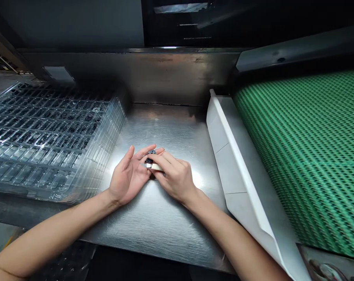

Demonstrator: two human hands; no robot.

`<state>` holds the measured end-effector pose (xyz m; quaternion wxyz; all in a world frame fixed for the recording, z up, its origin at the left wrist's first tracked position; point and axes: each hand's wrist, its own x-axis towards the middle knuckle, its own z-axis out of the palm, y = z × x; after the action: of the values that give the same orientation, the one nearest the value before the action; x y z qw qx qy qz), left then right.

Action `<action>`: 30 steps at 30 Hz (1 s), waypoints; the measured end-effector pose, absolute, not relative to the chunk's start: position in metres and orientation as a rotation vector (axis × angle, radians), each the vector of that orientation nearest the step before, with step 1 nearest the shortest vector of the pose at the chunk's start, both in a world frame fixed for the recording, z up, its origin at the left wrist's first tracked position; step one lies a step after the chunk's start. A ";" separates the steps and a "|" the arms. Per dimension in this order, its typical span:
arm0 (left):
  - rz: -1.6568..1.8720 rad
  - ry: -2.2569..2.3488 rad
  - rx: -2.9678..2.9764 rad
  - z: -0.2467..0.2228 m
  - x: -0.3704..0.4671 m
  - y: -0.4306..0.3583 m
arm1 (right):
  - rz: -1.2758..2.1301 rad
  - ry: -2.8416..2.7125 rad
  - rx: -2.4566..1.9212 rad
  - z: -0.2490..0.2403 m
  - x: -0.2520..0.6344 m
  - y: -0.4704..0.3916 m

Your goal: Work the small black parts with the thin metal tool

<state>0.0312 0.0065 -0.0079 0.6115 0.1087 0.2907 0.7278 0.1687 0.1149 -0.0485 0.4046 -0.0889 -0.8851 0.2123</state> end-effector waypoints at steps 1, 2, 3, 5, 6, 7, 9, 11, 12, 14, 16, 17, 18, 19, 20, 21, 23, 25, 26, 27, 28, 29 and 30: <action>1.672 0.671 0.259 -0.007 0.031 0.006 | 0.513 -2.247 -0.217 -0.049 0.170 0.116; 1.667 0.674 0.264 -0.007 0.031 0.006 | 0.501 -2.250 -0.199 -0.048 0.170 0.116; 1.663 0.677 0.262 -0.008 0.031 0.007 | 0.503 -2.248 -0.175 -0.047 0.171 0.116; 1.666 0.689 0.247 -0.011 0.028 0.007 | 0.569 -2.218 -0.138 -0.043 0.172 0.114; 1.671 0.706 0.238 -0.014 0.027 0.008 | 0.639 -2.182 -0.130 -0.041 0.172 0.113; 1.676 0.737 0.234 -0.016 0.025 0.008 | 0.725 -2.139 -0.129 -0.038 0.172 0.111; 1.677 0.838 0.263 -0.022 0.023 0.009 | 0.890 -2.041 -0.153 -0.032 0.171 0.107; 1.655 0.939 0.336 -0.025 0.023 0.008 | 1.007 -1.959 -0.210 -0.026 0.171 0.105; 1.634 0.967 0.376 -0.024 0.023 0.008 | 1.052 -1.936 -0.247 -0.024 0.171 0.104; 1.587 0.976 0.437 -0.021 0.025 0.006 | 1.125 -1.915 -0.303 -0.022 0.171 0.104; 1.567 0.985 0.475 -0.016 0.027 0.005 | 1.164 -1.919 -0.305 -0.021 0.171 0.105; 1.569 1.004 0.495 -0.013 0.027 0.005 | 1.168 -1.926 -0.288 -0.021 0.171 0.105; 1.575 1.028 0.518 -0.011 0.028 0.004 | 1.164 -1.932 -0.264 -0.021 0.171 0.106; 1.583 1.052 0.544 -0.010 0.028 0.004 | 1.155 -1.933 -0.239 -0.020 0.171 0.106; 1.591 1.071 0.571 -0.009 0.027 0.004 | 1.142 -1.931 -0.219 -0.020 0.171 0.106; 1.601 1.083 0.599 -0.009 0.027 0.003 | 1.133 -1.926 -0.208 -0.020 0.171 0.106; 1.628 1.094 0.655 -0.009 0.027 0.003 | 1.157 -1.904 -0.244 -0.020 0.171 0.105; 1.654 1.105 0.700 -0.010 0.027 0.002 | 1.243 -1.848 -0.339 -0.021 0.171 0.103; 1.661 1.111 0.716 -0.011 0.027 0.001 | 1.297 -1.814 -0.391 -0.023 0.171 0.102; 1.664 1.113 0.725 -0.011 0.027 0.001 | 1.349 -1.780 -0.434 -0.024 0.171 0.101; 1.665 1.107 0.725 -0.011 0.027 0.001 | 1.392 -1.748 -0.464 -0.025 0.171 0.101; 1.663 1.096 0.718 -0.011 0.027 0.001 | 1.424 -1.724 -0.482 -0.026 0.171 0.102; 1.656 1.079 0.706 -0.011 0.027 0.001 | 1.445 -1.710 -0.496 -0.027 0.171 0.102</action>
<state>0.0271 0.0014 -0.0109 0.4981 0.2915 0.4459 0.6842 0.1711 0.1023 -0.0265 0.4117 -0.1971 -0.6797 0.5742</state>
